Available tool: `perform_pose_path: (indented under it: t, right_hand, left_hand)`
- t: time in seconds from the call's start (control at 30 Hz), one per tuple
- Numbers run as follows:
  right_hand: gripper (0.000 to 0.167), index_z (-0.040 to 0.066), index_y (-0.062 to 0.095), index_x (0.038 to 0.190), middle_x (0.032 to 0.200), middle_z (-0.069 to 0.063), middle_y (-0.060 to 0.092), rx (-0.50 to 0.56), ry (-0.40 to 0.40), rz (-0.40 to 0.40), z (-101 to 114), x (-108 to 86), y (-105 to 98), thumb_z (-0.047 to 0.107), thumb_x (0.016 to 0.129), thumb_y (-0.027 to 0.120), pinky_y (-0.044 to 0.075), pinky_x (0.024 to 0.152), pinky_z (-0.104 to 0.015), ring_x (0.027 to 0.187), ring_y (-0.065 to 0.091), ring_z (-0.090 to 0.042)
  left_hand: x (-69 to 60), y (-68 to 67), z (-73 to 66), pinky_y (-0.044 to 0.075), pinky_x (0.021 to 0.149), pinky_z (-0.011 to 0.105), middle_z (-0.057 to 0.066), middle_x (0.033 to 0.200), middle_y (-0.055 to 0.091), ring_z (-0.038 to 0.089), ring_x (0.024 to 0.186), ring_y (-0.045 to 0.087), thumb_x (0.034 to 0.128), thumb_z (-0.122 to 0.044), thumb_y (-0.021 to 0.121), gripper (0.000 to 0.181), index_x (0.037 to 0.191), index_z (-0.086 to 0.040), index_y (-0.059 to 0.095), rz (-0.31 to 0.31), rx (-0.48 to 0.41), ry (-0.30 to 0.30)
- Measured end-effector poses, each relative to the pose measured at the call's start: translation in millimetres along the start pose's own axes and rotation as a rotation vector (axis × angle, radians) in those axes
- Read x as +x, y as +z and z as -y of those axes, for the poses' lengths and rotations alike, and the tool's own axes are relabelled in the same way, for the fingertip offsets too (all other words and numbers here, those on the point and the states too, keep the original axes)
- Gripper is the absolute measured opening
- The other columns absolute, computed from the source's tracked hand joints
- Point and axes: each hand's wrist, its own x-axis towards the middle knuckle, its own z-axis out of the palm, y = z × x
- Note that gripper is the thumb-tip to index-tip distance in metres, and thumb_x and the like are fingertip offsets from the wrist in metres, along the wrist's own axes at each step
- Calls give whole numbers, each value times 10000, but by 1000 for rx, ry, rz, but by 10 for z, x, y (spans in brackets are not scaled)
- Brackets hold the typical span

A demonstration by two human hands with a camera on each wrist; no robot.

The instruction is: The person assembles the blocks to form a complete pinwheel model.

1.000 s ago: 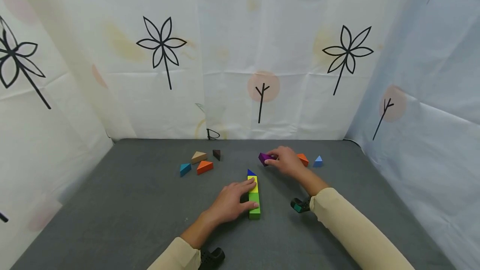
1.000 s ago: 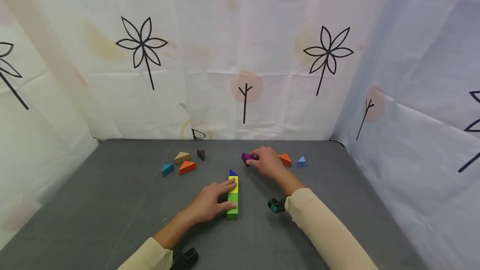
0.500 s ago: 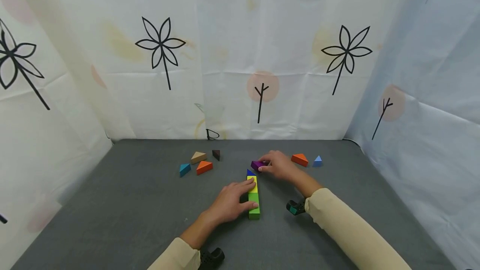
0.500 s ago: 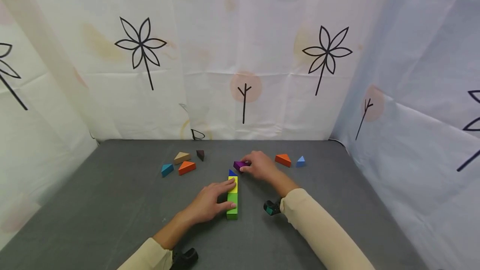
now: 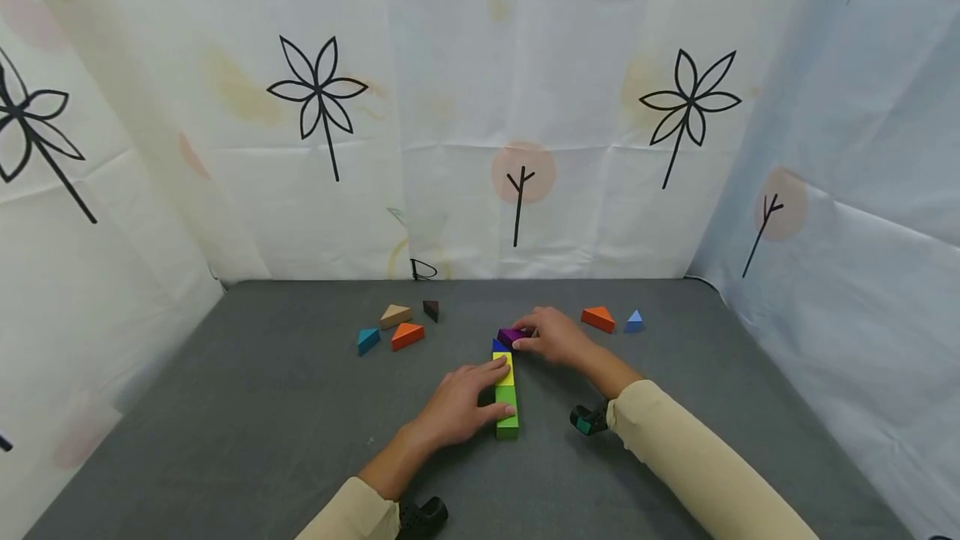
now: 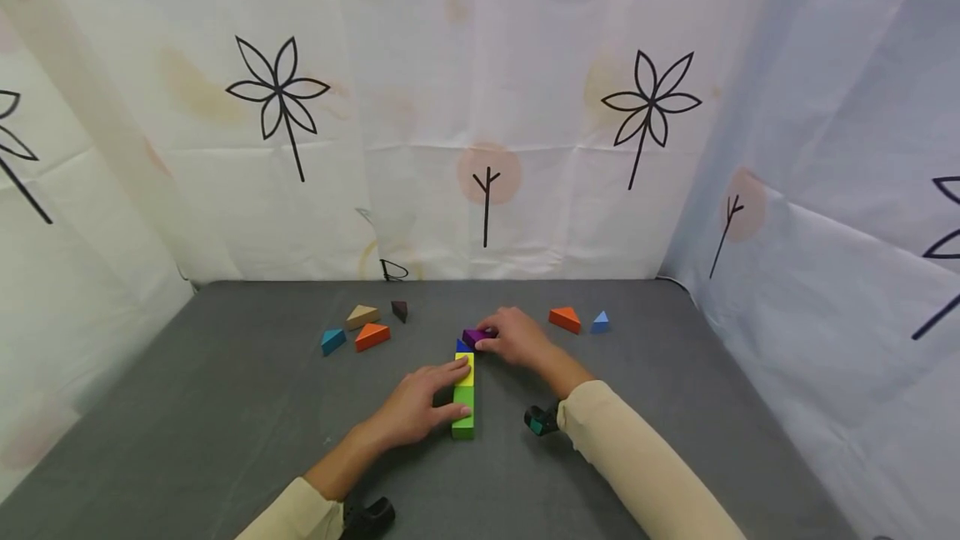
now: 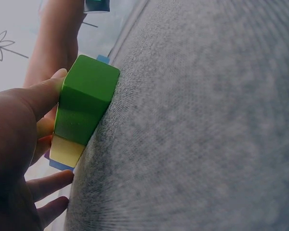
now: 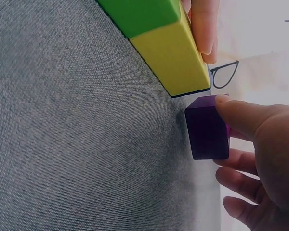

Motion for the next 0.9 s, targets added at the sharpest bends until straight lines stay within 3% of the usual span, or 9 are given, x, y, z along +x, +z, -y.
perform_pose_path:
  t: [0.17, 0.4, 0.9]
  right_hand:
    - [310, 85, 709, 1157, 932, -12, 612, 9, -10, -4, -56, -9, 55, 276, 913, 699, 471, 750, -351, 833, 549, -155]
    - [320, 75, 693, 1195, 972, -21, 638, 118, 18, -40, -120, -52, 126, 252, 928, 683, 480, 693, -323, 800, 551, -146]
    - [304, 89, 694, 1199, 1080, -66, 665, 198, -8, -76, -169, -44, 214, 255, 946, 657, 485, 764, -371, 877, 587, -173]
  left_hand:
    - [-17, 8, 7, 326, 1025, 552, -69, 1514, 395, 270, 1313, 434, 907, -547, 604, 672, 1469, -209, 463, -17, 1, 24]
    - [-23, 10, -2, 324, 1027, 544, -75, 1511, 398, 271, 1311, 434, 905, -546, 607, 670, 1469, -213, 464, -22, -6, 17]
    - [-19, 14, 7, 321, 1031, 547, -76, 1515, 391, 272, 1314, 433, 910, -537, 607, 667, 1472, -211, 458, -22, 0, 27]
